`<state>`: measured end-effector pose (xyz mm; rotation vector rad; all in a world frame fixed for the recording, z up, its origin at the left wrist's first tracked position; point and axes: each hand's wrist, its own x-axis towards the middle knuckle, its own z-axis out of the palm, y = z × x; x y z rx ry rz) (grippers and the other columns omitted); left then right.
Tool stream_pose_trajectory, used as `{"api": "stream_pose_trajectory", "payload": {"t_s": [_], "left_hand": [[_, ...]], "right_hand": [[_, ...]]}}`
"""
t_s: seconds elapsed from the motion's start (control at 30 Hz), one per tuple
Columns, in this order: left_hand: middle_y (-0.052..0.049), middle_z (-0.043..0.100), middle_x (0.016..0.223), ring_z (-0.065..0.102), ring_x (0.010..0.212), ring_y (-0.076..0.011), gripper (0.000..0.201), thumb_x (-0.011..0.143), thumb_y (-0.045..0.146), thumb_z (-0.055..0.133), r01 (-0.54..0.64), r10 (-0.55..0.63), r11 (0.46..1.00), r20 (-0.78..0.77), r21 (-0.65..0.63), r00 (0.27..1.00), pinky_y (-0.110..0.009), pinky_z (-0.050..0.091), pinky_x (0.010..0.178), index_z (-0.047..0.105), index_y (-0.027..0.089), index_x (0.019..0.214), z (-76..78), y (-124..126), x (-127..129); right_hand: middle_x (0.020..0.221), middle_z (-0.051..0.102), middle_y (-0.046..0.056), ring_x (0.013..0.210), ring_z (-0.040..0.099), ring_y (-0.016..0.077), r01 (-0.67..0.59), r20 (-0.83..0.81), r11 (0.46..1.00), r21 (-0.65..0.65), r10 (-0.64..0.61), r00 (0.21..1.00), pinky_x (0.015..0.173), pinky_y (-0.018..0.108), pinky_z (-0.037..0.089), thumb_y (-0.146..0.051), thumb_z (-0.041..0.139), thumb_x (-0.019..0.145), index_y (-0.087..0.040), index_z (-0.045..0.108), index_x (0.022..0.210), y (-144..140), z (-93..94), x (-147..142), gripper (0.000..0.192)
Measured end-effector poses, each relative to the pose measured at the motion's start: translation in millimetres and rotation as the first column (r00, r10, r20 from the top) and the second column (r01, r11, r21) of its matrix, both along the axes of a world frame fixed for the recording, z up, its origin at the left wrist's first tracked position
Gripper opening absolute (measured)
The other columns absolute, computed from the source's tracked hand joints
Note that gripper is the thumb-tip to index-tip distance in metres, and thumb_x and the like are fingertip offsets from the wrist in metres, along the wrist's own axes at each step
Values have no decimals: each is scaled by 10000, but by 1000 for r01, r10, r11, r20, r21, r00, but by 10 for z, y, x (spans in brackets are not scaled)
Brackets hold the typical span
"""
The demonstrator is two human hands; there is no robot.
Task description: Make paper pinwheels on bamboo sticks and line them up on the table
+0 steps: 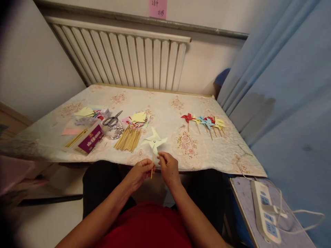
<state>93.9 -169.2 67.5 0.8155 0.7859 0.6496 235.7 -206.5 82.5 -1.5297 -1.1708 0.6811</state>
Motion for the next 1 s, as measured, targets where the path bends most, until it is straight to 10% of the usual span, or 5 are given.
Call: {"api": "stream_pose_trajectory", "payload": {"t_s": [1.0], "left_hand": [[7, 577, 616, 475, 534, -87, 292, 640, 337, 758, -17, 17, 1000, 24, -12, 1000, -234, 328, 553, 546, 149, 709, 0, -23, -25]], "right_hand": [[907, 732, 62, 790, 681, 193, -44, 23, 998, -38, 45, 999, 700, 305, 545, -273, 514, 828, -197, 695, 974, -18, -18, -103, 245]]}}
